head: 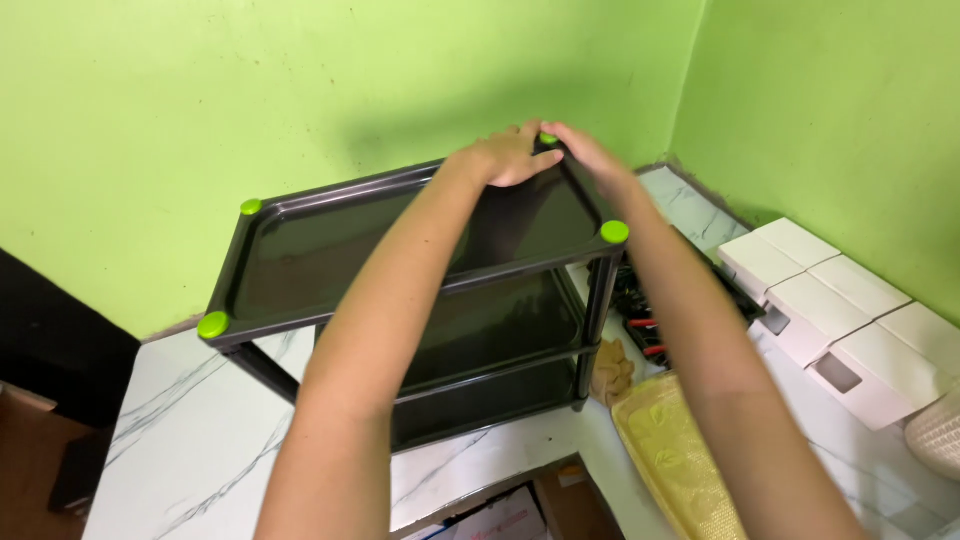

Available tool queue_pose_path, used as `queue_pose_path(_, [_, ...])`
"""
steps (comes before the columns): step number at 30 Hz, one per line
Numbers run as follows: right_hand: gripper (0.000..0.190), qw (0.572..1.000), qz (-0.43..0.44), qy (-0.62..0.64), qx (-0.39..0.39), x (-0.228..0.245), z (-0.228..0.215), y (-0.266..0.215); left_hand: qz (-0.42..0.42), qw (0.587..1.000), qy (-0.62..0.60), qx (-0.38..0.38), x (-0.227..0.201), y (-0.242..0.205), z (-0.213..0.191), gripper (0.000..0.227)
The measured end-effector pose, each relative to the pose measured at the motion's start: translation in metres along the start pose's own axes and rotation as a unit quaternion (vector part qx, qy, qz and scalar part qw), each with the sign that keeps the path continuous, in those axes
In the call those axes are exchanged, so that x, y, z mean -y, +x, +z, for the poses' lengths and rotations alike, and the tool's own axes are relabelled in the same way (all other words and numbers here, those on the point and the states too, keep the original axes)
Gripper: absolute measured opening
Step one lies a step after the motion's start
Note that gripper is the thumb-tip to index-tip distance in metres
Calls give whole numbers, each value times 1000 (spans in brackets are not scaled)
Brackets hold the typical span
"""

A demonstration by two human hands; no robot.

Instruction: The person assembles a three-tier black plastic shelf by inserting black support poles into the trays and securing them with green corner caps. After assembling the unit, the person organizes several red boxes of tissue paper onto the middle shelf.

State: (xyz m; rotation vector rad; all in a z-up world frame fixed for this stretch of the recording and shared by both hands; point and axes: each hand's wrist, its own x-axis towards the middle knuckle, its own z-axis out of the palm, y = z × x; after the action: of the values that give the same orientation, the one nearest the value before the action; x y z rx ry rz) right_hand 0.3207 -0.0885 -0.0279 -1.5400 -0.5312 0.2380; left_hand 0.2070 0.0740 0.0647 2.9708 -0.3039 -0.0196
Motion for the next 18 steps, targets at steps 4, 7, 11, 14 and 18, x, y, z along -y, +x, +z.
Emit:
queue_pose_path(4, [52,980,2,-196,-11,51,5,-1,-27,998,55,35,32,-40,-31,82])
queue_pose_path(7, [53,868,-47,-494,-22,87,36,-16,-82,989,105,57,69,-71,-48,78])
queue_pose_path(11, [52,746,-188,-638,32,127,126,-27,-163,984,70,-3,121,-126,-69,68])
queue_pose_path(14, [47,724,-189,-655,107,130,195,-30,-190,977,22,-91,192,-159,-56,62])
queue_pose_path(18, [53,659,-205,-707,155,126,263,-20,-182,947,-112,-239,275,-193,-33,58])
